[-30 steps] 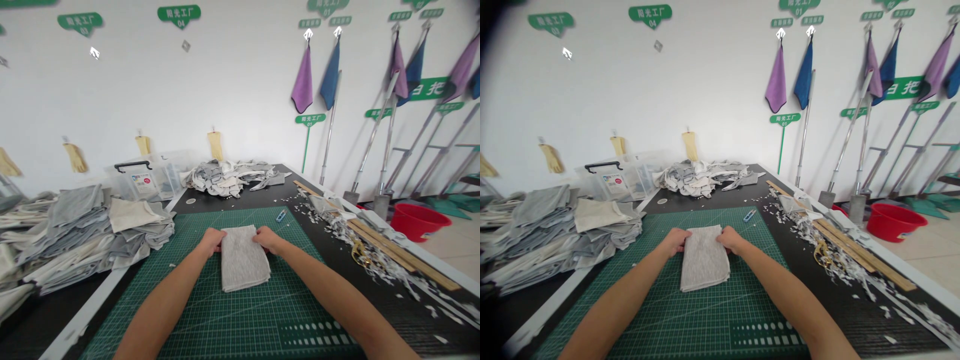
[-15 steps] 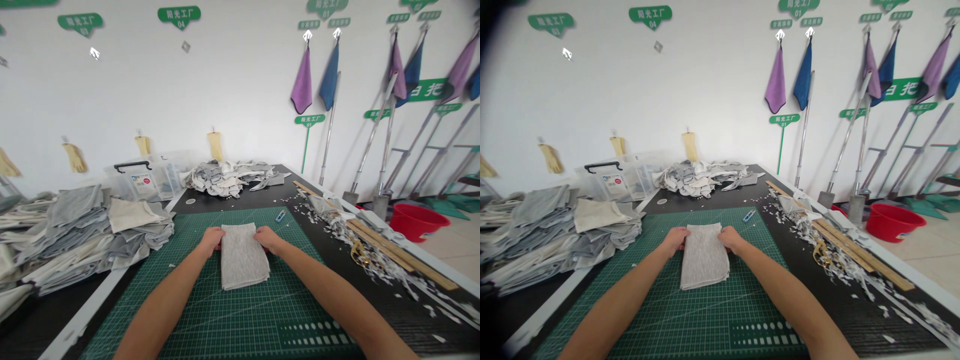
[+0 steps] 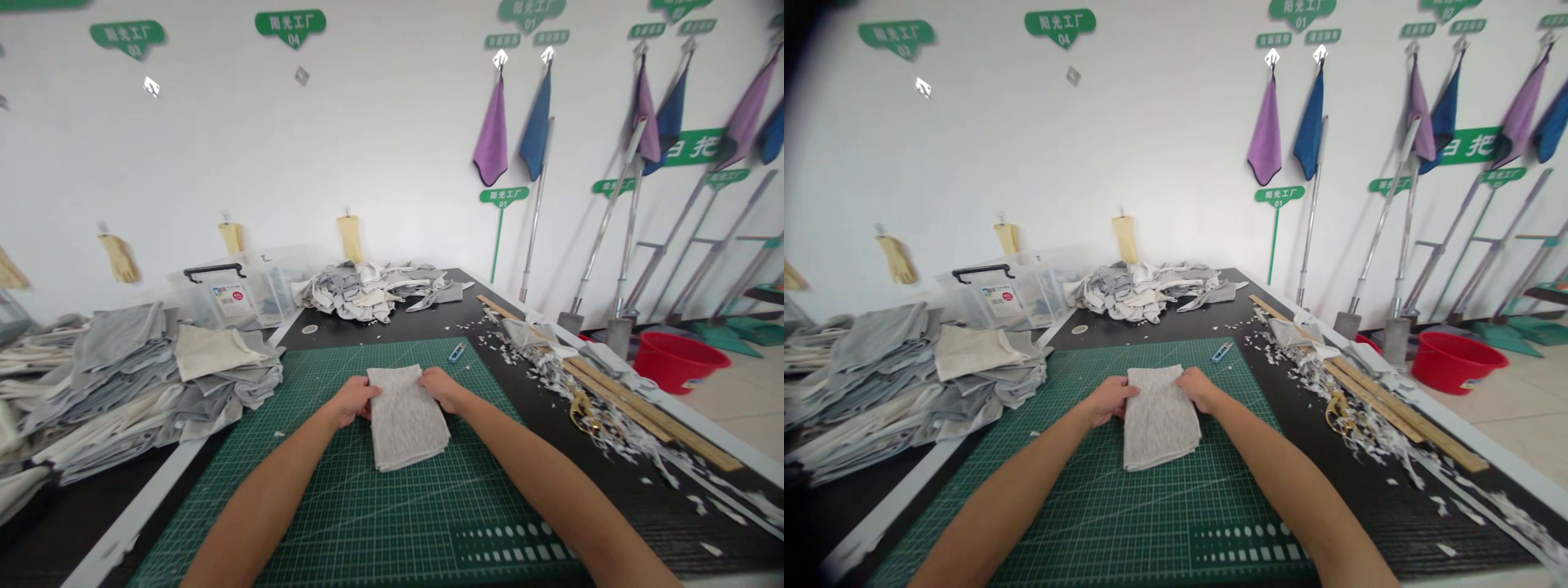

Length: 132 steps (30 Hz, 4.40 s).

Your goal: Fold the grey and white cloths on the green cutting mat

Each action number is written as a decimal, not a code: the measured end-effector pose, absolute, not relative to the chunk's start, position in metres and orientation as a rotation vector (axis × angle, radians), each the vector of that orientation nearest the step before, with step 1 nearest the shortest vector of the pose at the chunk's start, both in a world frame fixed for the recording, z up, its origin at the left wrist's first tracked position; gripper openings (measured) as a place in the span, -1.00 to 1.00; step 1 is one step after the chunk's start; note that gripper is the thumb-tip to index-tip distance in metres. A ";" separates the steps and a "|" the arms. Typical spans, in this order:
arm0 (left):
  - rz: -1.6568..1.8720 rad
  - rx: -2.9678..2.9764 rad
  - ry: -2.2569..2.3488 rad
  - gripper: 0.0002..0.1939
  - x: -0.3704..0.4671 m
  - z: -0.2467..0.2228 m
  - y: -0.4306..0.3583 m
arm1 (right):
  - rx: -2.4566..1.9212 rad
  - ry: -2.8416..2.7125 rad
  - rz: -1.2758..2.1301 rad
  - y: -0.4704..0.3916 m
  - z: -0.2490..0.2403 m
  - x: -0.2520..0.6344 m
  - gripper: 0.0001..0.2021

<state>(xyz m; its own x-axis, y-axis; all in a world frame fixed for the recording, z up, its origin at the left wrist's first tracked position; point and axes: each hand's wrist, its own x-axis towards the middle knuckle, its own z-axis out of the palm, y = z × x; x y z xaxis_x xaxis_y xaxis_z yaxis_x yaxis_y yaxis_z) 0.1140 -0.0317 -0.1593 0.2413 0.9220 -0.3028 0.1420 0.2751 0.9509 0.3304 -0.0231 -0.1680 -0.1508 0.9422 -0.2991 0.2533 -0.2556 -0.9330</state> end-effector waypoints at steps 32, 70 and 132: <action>0.870 1.104 1.266 -0.77 0.118 -0.163 -0.033 | -1.354 -1.272 1.666 -0.034 -0.153 0.341 -0.96; 1.100 1.258 1.015 -0.75 0.105 -0.165 -0.032 | -0.969 -1.098 1.485 -0.026 -0.166 0.348 -0.89; 0.525 2.915 0.809 -0.70 0.122 -0.120 -0.086 | -1.181 -1.522 0.740 -0.019 -0.175 0.353 -0.76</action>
<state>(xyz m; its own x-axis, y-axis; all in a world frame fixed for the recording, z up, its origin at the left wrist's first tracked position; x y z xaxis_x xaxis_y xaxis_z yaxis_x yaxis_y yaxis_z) 0.1218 -0.0863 -0.1201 0.8031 0.5117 0.3054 0.4873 -0.8589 0.1574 0.3532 -0.0185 -0.1749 0.0094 0.9378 0.3470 0.3059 0.3276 -0.8939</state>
